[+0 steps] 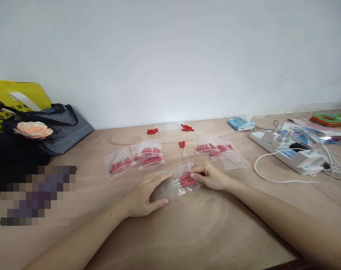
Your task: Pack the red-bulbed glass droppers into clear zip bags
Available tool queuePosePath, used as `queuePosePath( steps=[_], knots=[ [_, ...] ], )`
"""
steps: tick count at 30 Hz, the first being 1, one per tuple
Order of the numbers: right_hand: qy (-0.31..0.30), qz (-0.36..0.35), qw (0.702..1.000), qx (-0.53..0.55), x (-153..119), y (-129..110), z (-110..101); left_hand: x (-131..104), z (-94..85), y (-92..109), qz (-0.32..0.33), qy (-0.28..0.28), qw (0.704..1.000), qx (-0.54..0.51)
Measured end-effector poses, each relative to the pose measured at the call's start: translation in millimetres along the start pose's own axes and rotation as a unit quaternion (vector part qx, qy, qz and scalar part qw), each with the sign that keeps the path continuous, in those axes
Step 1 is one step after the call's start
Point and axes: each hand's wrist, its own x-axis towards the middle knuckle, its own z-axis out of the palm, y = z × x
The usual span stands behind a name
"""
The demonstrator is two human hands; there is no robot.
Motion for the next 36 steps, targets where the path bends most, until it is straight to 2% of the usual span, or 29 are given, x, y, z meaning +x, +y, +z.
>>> queuePosePath(
  steps=[2, 4, 7, 10, 12, 17, 22, 25, 28, 32, 36],
  knots=[
    [-0.018, 0.003, 1.0, -0.001, -2, 1, -6, 0, -0.2, 1, 0.0, 0.001, 1.0, -0.003],
    [-0.003, 0.028, 1.0, -0.008, 0, 4, -13, 0, -0.6, 2, 0.002, 0.002, 1.0, -0.005],
    [0.106, 0.06, 0.991, -0.054, 14, 6, -24, 1, -1.2, 2, 0.006, -0.003, 1.0, -0.005],
    [0.197, 0.087, 0.964, -0.157, 43, 1, -33, 1, -1.4, 2, 0.003, -0.009, 1.0, -0.004],
    [0.205, 0.119, 0.95, -0.205, 67, -3, -36, 1, -1.2, 1, 0.001, -0.01, 1.0, -0.005],
    [0.2, 0.178, 0.94, -0.213, 121, 1, -31, 0, -2.0, 2, 0.004, -0.008, 1.0, -0.021],
    [0.209, 0.21, 0.936, -0.191, 140, 12, -23, 0, -4.5, 6, -0.004, -0.017, 0.999, -0.027],
    [0.224, 0.209, 0.937, -0.167, 135, 10, -26, 0, -3.4, 5, -0.008, -0.018, 1.0, -0.023],
    [0.245, 0.196, 0.941, -0.129, 117, 3, -35, 0, -3.0, 5, -0.004, -0.012, 1.0, -0.022],
    [0.307, 0.159, 0.935, -0.075, 71, -2, -45, 1, -7.0, 9, -0.011, -0.026, 1.0, -0.014],
    [0.396, 0.05, 0.913, 0.083, 22, 6, -45, 2, -7.2, 7, 0.001, -0.017, 1.0, -0.011]
  ],
)
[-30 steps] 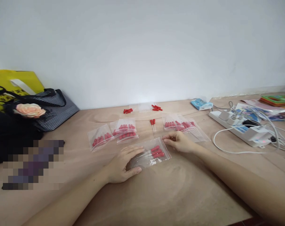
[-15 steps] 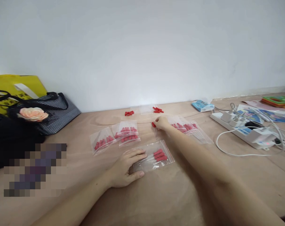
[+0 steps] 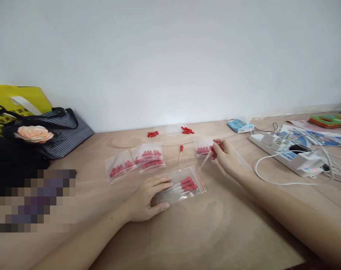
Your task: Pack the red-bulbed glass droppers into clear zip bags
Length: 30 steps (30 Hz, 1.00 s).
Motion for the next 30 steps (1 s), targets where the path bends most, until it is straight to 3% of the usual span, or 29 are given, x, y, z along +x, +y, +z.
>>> queuePosePath(
  steps=[4, 9, 12, 15, 18, 22, 30],
  knots=[
    [0.019, 0.023, 0.995, 0.098, -14, 13, -12, -1, 4.3, -6, 0.006, 0.005, 1.0, 0.0],
    [0.028, 0.089, 0.975, 0.202, -22, 18, 3, -2, 6.3, -6, -0.015, 0.012, 1.0, 0.009],
    [-0.001, 0.127, 0.959, 0.252, -33, 15, 12, -3, 4.9, -3, -0.03, 0.019, 0.999, 0.008],
    [-0.071, 0.153, 0.946, 0.275, -45, 12, 16, -3, 3.0, 0, -0.034, 0.017, 0.999, 0.002],
    [-0.161, 0.166, 0.939, 0.256, -51, 9, 18, -3, 3.7, -1, -0.031, 0.012, 0.999, 0.003],
    [-0.252, 0.148, 0.946, 0.142, -52, 7, 19, -2, 7.9, -8, -0.009, 0.019, 1.0, 0.009],
    [-0.301, 0.129, 0.944, 0.051, -53, 15, 32, -2, 9.8, -10, -0.006, 0.021, 1.0, 0.015]
  ],
)
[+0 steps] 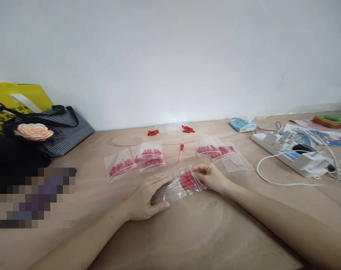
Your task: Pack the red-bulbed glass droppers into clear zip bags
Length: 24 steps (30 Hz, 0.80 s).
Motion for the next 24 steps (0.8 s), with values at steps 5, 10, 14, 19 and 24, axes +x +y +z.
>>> queuePosePath(
  steps=[5, 10, 14, 19, 24],
  knots=[
    [0.046, 0.012, 0.997, -0.069, 3, 3, -6, 0, -2.0, 2, 0.0, -0.003, 1.0, -0.001],
    [0.164, -0.074, 0.939, -0.293, 30, -21, -23, 1, -3.0, 3, 0.008, -0.005, 1.0, 0.002],
    [0.208, -0.052, 0.886, -0.412, 79, -38, -15, 2, -5.5, 6, 0.01, -0.009, 1.0, -0.007],
    [0.212, -0.007, 0.893, -0.398, 126, -41, 4, 3, -10.5, 13, -0.008, -0.025, 0.999, -0.02],
    [0.214, -0.01, 0.92, -0.328, 116, -45, -6, 3, -12.1, 15, -0.008, -0.029, 0.999, -0.027]
  ],
)
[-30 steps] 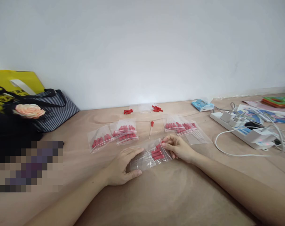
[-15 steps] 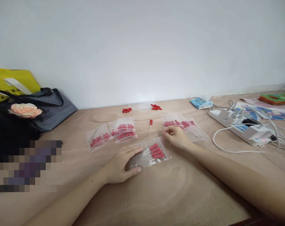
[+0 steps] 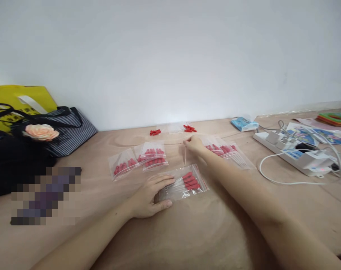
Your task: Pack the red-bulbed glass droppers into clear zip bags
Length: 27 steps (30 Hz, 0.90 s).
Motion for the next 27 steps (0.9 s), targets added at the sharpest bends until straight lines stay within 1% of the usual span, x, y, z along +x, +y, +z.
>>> queuePosePath(
  steps=[2, 3, 4, 5, 6, 7, 9, 12, 15, 20, 23, 25, 27],
  knots=[
    [0.029, -0.006, 0.998, 0.052, -13, 9, -19, 0, 0.6, -1, -0.004, 0.0, 1.0, 0.0],
    [0.054, -0.01, 0.995, 0.085, -22, 16, -28, 0, 1.2, -2, -0.005, 0.002, 1.0, 0.002],
    [0.099, -0.028, 0.98, 0.172, -31, 23, -37, 0, 1.8, -3, -0.005, 0.003, 1.0, 0.003],
    [0.13, -0.047, 0.962, 0.236, -41, 31, -45, 0, 2.4, -4, -0.005, 0.004, 1.0, 0.005],
    [0.148, -0.063, 0.948, 0.273, -51, 40, -51, 0, 3.0, -5, -0.004, 0.006, 1.0, 0.006],
    [0.149, -0.072, 0.942, 0.292, -61, 47, -55, 0, 3.6, -6, -0.002, 0.008, 1.0, 0.007],
    [0.148, -0.067, 0.936, 0.313, -75, 59, -57, 0, 4.3, -7, 0.004, 0.009, 1.0, 0.007],
    [0.138, -0.04, 0.933, 0.331, -84, 67, -53, -1, 4.2, -8, 0.007, 0.007, 1.0, 0.009],
    [0.12, -0.006, 0.924, 0.362, -84, 65, -47, -1, 3.4, -8, 0.0, 0.005, 1.0, 0.013],
    [0.086, 0.036, 0.897, 0.433, -89, 61, -37, -1, 3.1, -6, -0.004, -0.004, 1.0, 0.016],
    [0.038, 0.057, 0.875, 0.48, -96, 58, -32, -1, 3.9, -7, -0.016, 0.002, 1.0, 0.016],
    [-0.01, 0.064, 0.86, 0.506, -102, 56, -30, -2, 4.4, -7, -0.019, 0.007, 1.0, 0.015],
    [-0.067, 0.059, 0.852, 0.516, -105, 54, -29, -3, 4.7, -8, -0.019, 0.005, 1.0, 0.016]
  ],
)
